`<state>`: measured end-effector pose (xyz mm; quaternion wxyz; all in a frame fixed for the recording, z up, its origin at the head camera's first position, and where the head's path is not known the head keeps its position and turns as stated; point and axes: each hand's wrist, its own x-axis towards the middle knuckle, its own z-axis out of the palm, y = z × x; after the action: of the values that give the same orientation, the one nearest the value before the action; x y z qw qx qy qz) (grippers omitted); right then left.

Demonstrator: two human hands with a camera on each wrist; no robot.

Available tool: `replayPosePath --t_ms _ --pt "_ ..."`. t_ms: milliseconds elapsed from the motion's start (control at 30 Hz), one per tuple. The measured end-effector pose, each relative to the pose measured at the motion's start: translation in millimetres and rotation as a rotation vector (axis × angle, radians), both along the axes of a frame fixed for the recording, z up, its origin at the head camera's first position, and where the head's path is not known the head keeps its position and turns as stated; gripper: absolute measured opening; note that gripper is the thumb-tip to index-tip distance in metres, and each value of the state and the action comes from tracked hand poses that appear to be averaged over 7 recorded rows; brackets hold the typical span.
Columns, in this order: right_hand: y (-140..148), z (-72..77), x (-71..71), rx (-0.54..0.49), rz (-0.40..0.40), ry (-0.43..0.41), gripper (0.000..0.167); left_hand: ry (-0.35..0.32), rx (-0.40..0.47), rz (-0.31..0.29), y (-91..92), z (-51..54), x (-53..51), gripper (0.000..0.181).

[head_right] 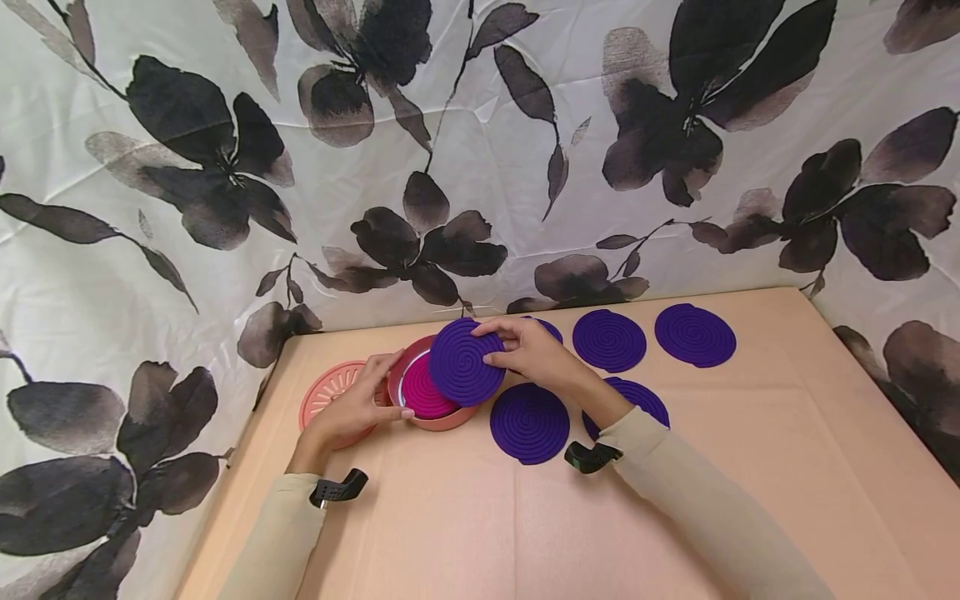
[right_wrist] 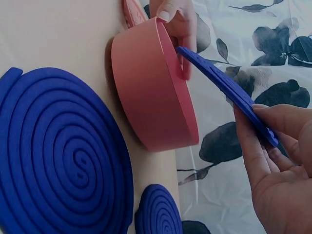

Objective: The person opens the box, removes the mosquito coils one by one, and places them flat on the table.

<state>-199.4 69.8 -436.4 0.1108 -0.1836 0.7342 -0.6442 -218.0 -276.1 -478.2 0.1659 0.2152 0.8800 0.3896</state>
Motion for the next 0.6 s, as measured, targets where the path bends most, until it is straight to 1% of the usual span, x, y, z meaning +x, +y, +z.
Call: replayPosePath --t_ms 100,333,600 --pt "5 -0.6 0.7 -0.009 0.008 -0.009 0.043 0.003 0.007 -0.008 -0.1 -1.1 -1.5 0.108" --pt "14 1.9 8.1 0.005 0.011 -0.024 0.044 0.003 0.006 -0.019 -2.0 -0.7 -0.7 0.107" --pt "25 5.1 17.7 0.038 -0.011 -0.071 0.046 -0.005 -0.004 -0.018 -3.3 0.0 0.0 0.109"
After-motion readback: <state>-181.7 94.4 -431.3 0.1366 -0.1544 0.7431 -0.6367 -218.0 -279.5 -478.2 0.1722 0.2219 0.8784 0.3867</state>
